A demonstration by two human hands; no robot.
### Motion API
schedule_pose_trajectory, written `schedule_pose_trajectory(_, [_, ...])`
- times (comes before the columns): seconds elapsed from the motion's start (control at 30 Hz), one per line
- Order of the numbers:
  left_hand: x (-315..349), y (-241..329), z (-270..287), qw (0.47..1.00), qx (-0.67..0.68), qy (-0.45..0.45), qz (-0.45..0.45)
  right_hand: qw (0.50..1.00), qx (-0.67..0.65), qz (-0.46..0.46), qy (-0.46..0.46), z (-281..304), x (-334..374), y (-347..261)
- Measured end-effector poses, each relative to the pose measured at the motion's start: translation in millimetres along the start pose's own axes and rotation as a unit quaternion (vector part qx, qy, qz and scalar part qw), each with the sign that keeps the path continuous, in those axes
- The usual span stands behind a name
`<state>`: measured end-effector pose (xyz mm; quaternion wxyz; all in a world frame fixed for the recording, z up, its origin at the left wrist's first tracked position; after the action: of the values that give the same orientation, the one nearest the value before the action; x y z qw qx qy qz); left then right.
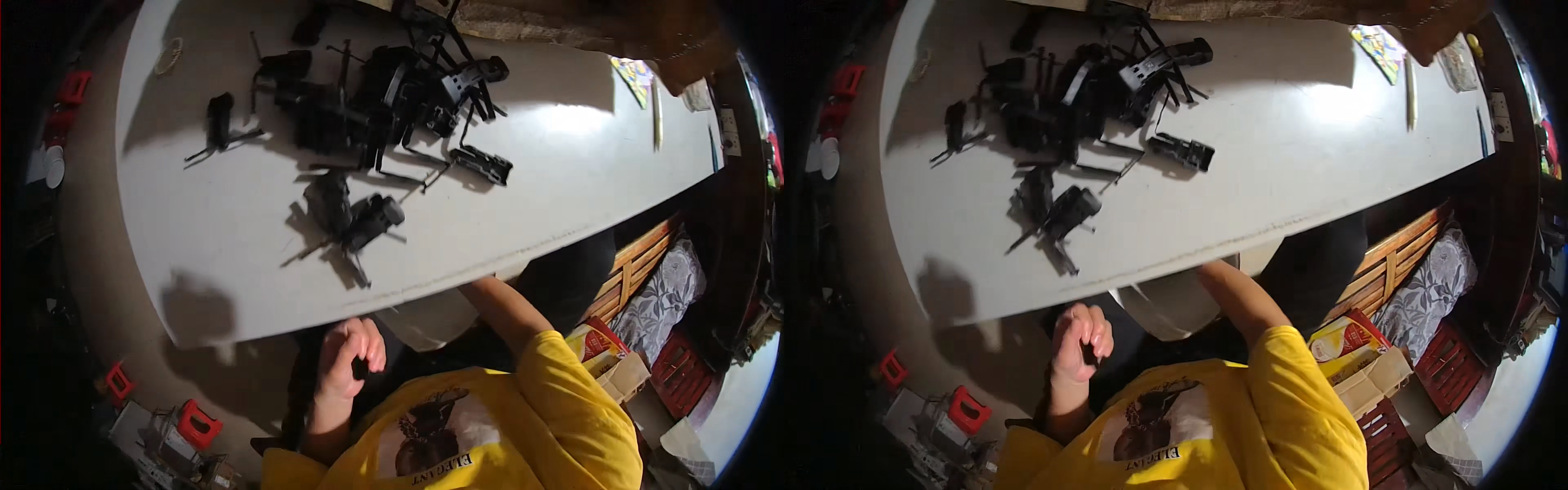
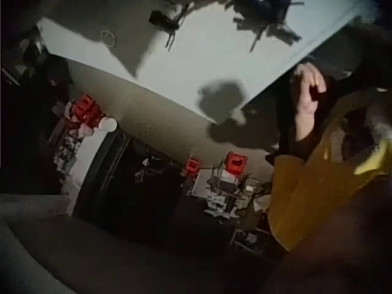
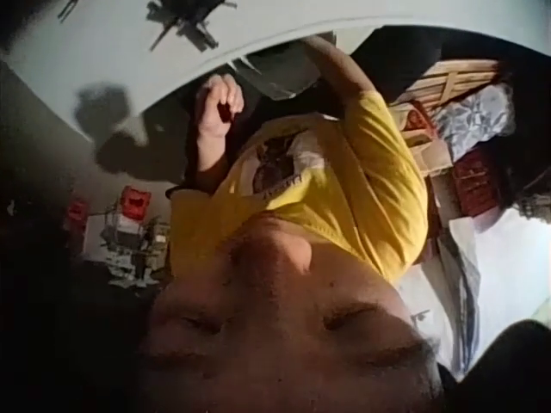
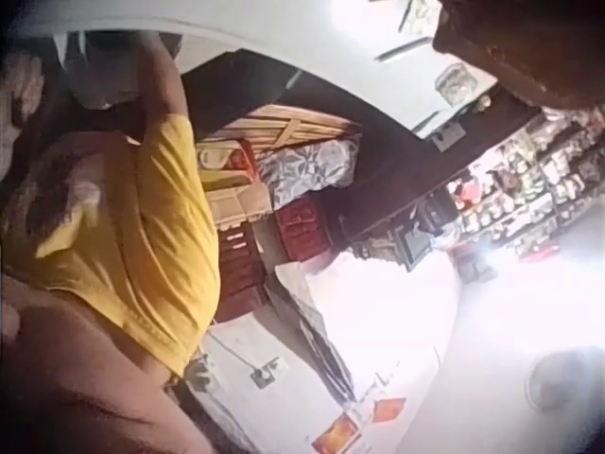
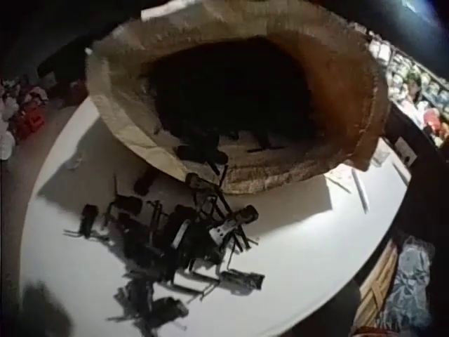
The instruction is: Assembling small black plastic components by hand on a workbench.
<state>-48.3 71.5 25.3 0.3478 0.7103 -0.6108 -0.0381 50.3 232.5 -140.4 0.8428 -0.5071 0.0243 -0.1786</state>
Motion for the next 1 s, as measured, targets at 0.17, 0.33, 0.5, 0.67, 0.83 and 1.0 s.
schedule_pose_trajectory(0.17, [7,14,-2,0.947,-0.296,0.103,-0.074,0.918,-0.317,-0.197,-0.131,18,8,-79])
schedule_pose_trajectory(0.33, [19,19,-27,0.921,-0.373,0.009,-0.114,0.812,-0.571,-0.103,-0.059,42,55,-184])
schedule_pose_trajectory(0.5, [48,15,-43,0.942,-0.303,-0.039,-0.137,0.792,-0.609,-0.042,-0.009,29,81,-237])
schedule_pose_trajectory(0.67, [82,30,-53,0.937,-0.276,-0.045,-0.208,0.849,-0.525,-0.050,-0.024,29,85,-278])
schedule_pose_trajectory(0.83, [96,28,-45,0.945,-0.253,0.000,-0.210,0.950,-0.306,0.010,0.068,16,84,-297])
schedule_pose_trajectory(1.0, [104,25,-44,0.929,-0.280,0.033,-0.241,0.973,-0.147,0.083,0.159,-4,85,-299])
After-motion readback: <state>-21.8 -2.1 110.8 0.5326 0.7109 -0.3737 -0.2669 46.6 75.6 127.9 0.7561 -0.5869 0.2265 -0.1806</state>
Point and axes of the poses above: each hand's wrist, its own x-axis away from the middle knuckle, its own z-axis out of the back of the hand, y = z × x, the point moved 4 cm from there along -x, towards the middle knuckle, and after that the axes turned 5 degrees about -y, right-handed, at the moved point
